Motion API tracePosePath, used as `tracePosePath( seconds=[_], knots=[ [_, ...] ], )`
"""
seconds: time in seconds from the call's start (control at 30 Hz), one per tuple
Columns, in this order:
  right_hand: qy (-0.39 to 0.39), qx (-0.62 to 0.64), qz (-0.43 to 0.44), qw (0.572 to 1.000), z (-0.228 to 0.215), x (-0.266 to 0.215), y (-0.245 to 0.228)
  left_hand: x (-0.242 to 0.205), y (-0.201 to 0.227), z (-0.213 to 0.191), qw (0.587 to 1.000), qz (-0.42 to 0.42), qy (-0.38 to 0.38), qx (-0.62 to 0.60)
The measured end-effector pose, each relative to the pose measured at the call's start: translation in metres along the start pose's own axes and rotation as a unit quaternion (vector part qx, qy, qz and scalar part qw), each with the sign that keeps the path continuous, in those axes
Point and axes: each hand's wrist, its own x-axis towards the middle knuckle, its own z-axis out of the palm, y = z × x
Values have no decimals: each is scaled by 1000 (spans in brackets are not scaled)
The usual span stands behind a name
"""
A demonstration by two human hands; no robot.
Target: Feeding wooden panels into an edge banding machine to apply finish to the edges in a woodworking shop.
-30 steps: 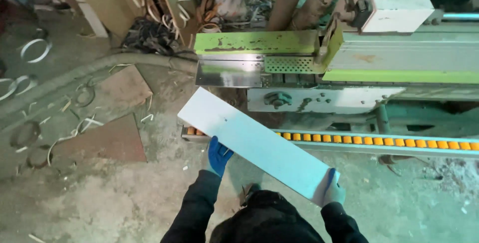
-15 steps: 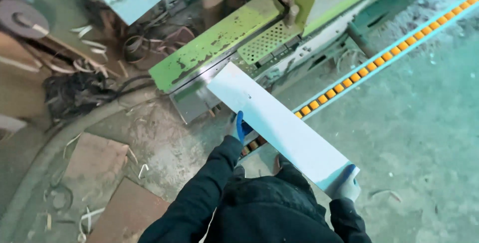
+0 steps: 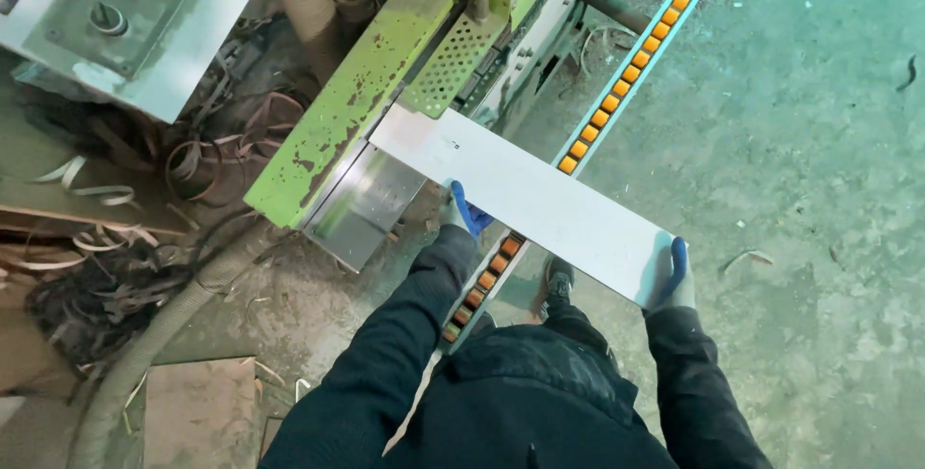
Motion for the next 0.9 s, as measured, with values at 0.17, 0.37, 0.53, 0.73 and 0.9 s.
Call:
tracePosePath(
  seconds=[0.17,0.37,0.53,0.73,0.9],
  knots=[
    [8,-27,-25,999,-10,41,-11,54,7,17,986,32,150,60],
    [39,-69,9,997,71,-44,-30,-90,30,118,950,144,260,92],
    [72,-62,-18,995,45,50,-44,-120,43,193,941,170,259,136],
    [81,-195,-34,977,61,78,-83,-17,20,190,945,136,298,-2],
    [74,-230,-35,970,86,86,-117,7,15,219,946,108,303,32]
  ],
)
